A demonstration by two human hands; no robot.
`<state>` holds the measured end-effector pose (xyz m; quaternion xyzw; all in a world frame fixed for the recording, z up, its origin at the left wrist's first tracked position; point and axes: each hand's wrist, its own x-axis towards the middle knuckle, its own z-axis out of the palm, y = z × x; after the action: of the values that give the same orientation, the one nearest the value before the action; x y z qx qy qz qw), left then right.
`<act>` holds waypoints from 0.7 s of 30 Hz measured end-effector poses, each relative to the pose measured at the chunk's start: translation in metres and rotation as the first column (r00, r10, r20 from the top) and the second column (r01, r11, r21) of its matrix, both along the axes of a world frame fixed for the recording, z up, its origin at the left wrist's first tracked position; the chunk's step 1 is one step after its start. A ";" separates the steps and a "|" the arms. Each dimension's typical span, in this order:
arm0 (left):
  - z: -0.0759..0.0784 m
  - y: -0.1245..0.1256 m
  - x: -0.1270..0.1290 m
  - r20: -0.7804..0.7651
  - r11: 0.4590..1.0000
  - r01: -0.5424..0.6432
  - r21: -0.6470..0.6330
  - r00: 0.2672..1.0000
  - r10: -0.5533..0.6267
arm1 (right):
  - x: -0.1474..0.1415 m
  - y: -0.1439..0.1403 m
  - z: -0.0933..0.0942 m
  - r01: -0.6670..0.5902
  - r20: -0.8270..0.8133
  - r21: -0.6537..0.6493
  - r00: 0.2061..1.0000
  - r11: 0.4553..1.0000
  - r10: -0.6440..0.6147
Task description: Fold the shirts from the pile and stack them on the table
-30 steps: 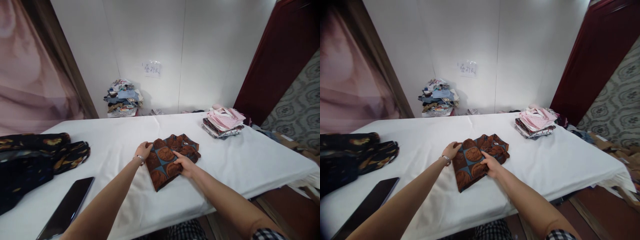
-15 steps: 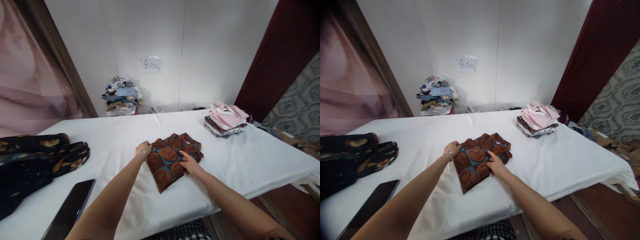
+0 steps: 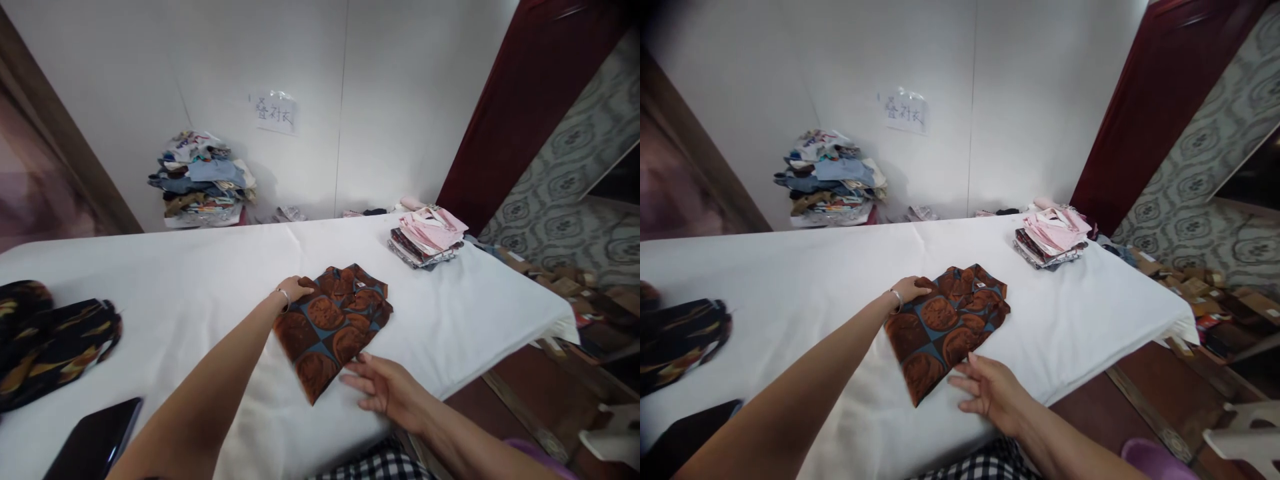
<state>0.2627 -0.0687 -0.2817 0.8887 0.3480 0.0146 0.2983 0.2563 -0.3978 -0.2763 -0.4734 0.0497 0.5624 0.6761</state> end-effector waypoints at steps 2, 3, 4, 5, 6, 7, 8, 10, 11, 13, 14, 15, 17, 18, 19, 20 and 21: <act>-0.001 0.004 0.008 -0.022 0.992 -0.005 -0.124 1.000 0.003 | 0.003 0.015 0.000 0.055 -0.062 -0.019 0.996 0.998 -0.056; -0.001 0.006 0.012 -0.031 0.982 -0.009 -0.186 0.999 0.003 | 0.006 0.023 0.000 0.089 -0.093 -0.034 0.991 0.995 -0.092; -0.001 0.007 0.015 -0.039 0.970 -0.012 -0.242 0.999 0.003 | 0.008 0.030 0.000 0.125 -0.120 -0.052 0.984 0.991 -0.130; 0.000 0.008 0.017 -0.042 0.956 -0.015 -0.293 0.999 0.002 | 0.010 0.038 -0.001 0.156 -0.140 -0.071 0.976 0.985 -0.164; 0.000 0.009 0.019 -0.041 0.941 -0.016 -0.339 0.999 0.002 | 0.012 0.044 -0.002 0.178 -0.151 -0.090 0.970 0.980 -0.190; 0.001 0.009 0.021 -0.033 0.925 -0.014 -0.381 0.999 0.002 | 0.013 0.049 -0.003 0.187 -0.150 -0.106 0.968 0.977 -0.202; 0.002 0.008 0.021 -0.017 0.908 -0.009 -0.420 1.000 0.002 | 0.014 0.053 -0.005 0.188 -0.136 -0.115 0.970 0.975 -0.203; 0.005 0.007 0.020 0.038 0.867 0.017 -0.498 0.999 0.002 | 0.015 0.058 -0.008 0.185 -0.074 -0.120 0.978 0.975 -0.195; 0.007 0.006 0.018 0.076 0.842 0.039 -0.538 0.997 0.003 | 0.015 0.058 -0.009 0.189 -0.024 -0.113 0.981 0.975 -0.193; 0.015 0.006 0.012 0.158 0.790 0.090 -0.607 0.987 0.009 | 0.017 0.058 -0.010 0.190 0.096 -0.071 0.978 0.979 -0.183; 0.021 0.006 0.009 0.200 0.766 0.117 -0.632 0.980 0.016 | 0.020 0.057 -0.007 0.186 0.157 -0.043 0.972 0.982 -0.177; 0.027 0.008 0.005 0.240 0.748 0.141 -0.649 0.970 0.025 | 0.024 0.057 -0.003 0.182 0.215 -0.016 0.961 0.983 -0.174; 0.045 0.012 -0.004 0.345 0.710 0.198 -0.676 0.936 0.068 | 0.038 0.059 0.012 0.178 0.330 0.044 0.926 0.983 -0.183; 0.056 0.014 -0.008 0.413 0.690 0.233 -0.685 0.905 0.105 | 0.048 0.062 0.023 0.176 0.386 0.082 0.902 0.981 -0.194; 0.069 0.016 -0.013 0.488 0.676 0.273 -0.685 0.861 0.146 | 0.058 0.066 0.035 0.175 0.444 0.130 0.870 0.976 -0.215; 0.081 0.017 -0.019 0.562 0.671 0.315 -0.671 0.807 0.183 | 0.070 0.071 0.047 0.167 0.505 0.188 0.829 0.968 -0.242; 0.094 0.018 -0.025 0.632 0.680 0.354 -0.643 0.747 0.208 | 0.081 0.077 0.059 0.164 0.570 0.248 0.772 0.955 -0.281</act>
<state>0.2378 -0.0509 -0.1875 0.6426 0.1565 0.1750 0.7294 0.3376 -0.3213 -0.2172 -0.5527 -0.1627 0.3015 0.7597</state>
